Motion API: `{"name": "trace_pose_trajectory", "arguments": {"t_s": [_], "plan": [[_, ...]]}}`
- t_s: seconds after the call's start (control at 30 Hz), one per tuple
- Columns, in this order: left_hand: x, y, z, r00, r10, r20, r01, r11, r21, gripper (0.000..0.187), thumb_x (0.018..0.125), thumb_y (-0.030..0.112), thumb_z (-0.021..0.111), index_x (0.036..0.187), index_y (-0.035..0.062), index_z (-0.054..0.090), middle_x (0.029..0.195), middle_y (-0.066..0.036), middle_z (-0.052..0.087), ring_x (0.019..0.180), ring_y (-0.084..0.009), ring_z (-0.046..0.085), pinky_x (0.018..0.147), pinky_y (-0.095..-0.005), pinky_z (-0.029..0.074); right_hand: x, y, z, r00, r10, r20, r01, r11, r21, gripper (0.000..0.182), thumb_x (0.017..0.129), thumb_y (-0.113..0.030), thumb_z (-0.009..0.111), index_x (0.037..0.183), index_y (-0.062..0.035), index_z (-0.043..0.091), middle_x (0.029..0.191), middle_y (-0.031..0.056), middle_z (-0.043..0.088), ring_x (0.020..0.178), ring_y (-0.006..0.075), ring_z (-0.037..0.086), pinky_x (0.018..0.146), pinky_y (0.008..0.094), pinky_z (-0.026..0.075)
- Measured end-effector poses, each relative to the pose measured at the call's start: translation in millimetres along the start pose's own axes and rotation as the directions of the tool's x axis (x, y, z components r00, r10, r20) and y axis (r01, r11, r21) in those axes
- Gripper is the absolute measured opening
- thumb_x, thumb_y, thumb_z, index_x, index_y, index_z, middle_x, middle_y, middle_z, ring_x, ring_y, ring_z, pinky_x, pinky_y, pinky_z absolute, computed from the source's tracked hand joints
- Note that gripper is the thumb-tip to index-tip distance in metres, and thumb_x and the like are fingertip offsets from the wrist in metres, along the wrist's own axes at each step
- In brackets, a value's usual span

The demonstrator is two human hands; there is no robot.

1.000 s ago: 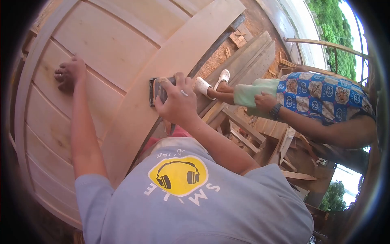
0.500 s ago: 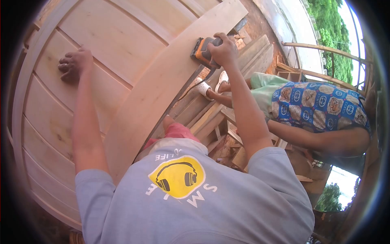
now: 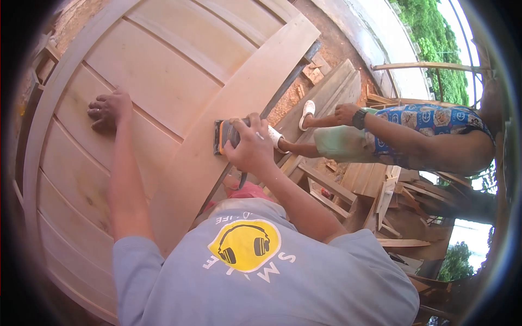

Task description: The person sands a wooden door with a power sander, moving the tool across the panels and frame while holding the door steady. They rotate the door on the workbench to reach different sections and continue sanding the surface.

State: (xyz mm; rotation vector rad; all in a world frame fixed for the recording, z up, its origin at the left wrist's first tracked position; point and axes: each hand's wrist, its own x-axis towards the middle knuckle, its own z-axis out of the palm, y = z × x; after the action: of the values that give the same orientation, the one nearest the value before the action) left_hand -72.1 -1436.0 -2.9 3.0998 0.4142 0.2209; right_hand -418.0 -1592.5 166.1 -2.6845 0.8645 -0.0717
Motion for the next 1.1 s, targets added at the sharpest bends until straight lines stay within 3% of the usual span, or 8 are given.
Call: {"name": "trace_pose_trajectory", "arguments": {"t_s": [0.17,0.3,0.4,0.57,0.7,0.9,1.07,1.1], "plan": [[-12.3,-6.0,-8.5,1.0,-0.006,-0.014,0.006,1.0,0.021,0.072,0.098,0.044,0.037,0.151,-0.0057,0.037,0.16,-0.029,0.03,0.148,-0.0468,0.026,0.111,-0.0746,0.023,-70.3,-34.2,33.4,0.971,-0.234,-0.043,0.238,0.963,0.125,0.049,0.073,-0.02,0.074,0.122,-0.0145,0.068,0.12,0.0192,0.054,0.112,0.0397,0.055,0.08,0.0456,0.06],[-25.1,-7.7,-8.1,1.0,-0.013,-0.024,0.012,1.0,-0.029,0.073,0.099,0.047,0.04,0.148,-0.0058,0.04,0.16,-0.029,0.03,0.148,-0.0463,0.027,0.112,-0.0747,0.022,-51.1,-19.3,35.7,0.995,-0.088,-0.048,0.095,0.98,0.173,0.049,0.073,-0.02,0.074,0.122,-0.0146,0.069,0.122,0.0188,0.055,0.112,0.0397,0.056,0.084,0.0458,0.059],[-31.7,-15.4,-17.8,0.999,0.006,0.051,-0.005,1.0,-0.026,0.073,0.099,0.048,0.041,0.148,-0.0058,0.04,0.159,-0.029,0.031,0.149,-0.0439,0.028,0.113,-0.0722,0.024,-12.8,12.4,23.3,0.994,0.056,-0.09,-0.044,0.991,0.123,0.049,0.074,-0.023,0.074,0.122,-0.0153,0.07,0.123,0.0176,0.056,0.116,0.0387,0.056,0.092,0.047,0.055],[-34.2,-8.0,-11.0,0.998,-0.009,-0.06,0.007,1.0,-0.029,0.069,0.098,0.049,0.044,0.147,0.0004,0.047,0.158,-0.021,0.039,0.15,-0.0357,0.032,0.11,-0.0659,0.031,79.9,96.4,-9.5,0.97,0.214,-0.117,-0.202,0.974,0.102,0.047,0.077,-0.027,0.071,0.123,-0.0176,0.07,0.124,0.0148,0.057,0.119,0.0369,0.057,0.102,0.0478,0.049],[-25.1,-42.3,27.2,0.977,0.103,-0.188,-0.107,0.994,-0.008,0.062,0.096,0.047,0.053,0.141,0.0053,0.056,0.153,-0.017,0.048,0.147,-0.0317,0.038,0.111,-0.0618,0.034,160.0,146.0,-30.3,0.96,0.228,-0.161,-0.22,0.973,0.065,0.051,0.077,-0.029,0.071,0.126,-0.0173,0.069,0.125,0.0147,0.058,0.117,0.0377,0.059,0.098,0.0462,0.053],[-13.1,-48.1,35.5,0.952,0.12,-0.281,-0.125,0.992,0.0,0.055,0.097,0.045,0.057,0.136,0.006,0.061,0.148,-0.014,0.055,0.141,-0.0293,0.047,0.113,-0.0514,0.038,287.3,209.3,-69.1,0.941,0.319,-0.111,-0.314,0.948,0.056,0.054,0.077,-0.033,0.069,0.129,-0.0184,0.068,0.128,0.0149,0.058,0.12,0.0379,0.058,0.102,0.0447,0.051],[-18.0,-46.3,21.6,0.967,0.078,-0.244,-0.081,0.997,-0.001,0.053,0.097,0.045,0.06,0.129,0.0033,0.064,0.142,-0.014,0.059,0.135,-0.0298,0.052,0.111,-0.0459,0.041,378.4,265.1,-88.1,0.923,0.369,-0.108,-0.363,0.929,0.07,0.057,0.077,-0.034,0.067,0.132,-0.0188,0.067,0.132,0.0161,0.058,0.123,0.0402,0.058,0.104,0.0449,0.049],[-16.4,-45.7,20.3,0.964,0.088,-0.25,-0.09,0.996,0.002,0.051,0.096,0.044,0.061,0.127,0.0027,0.065,0.14,-0.014,0.06,0.134,-0.0303,0.054,0.11,-0.0455,0.042,394.7,271.5,-94.2,0.917,0.386,-0.106,-0.382,0.923,0.054,0.056,0.077,-0.036,0.067,0.131,-0.0197,0.067,0.13,0.0152,0.062,0.123,0.0374,0.059,0.105,0.0437,0.049]]}}
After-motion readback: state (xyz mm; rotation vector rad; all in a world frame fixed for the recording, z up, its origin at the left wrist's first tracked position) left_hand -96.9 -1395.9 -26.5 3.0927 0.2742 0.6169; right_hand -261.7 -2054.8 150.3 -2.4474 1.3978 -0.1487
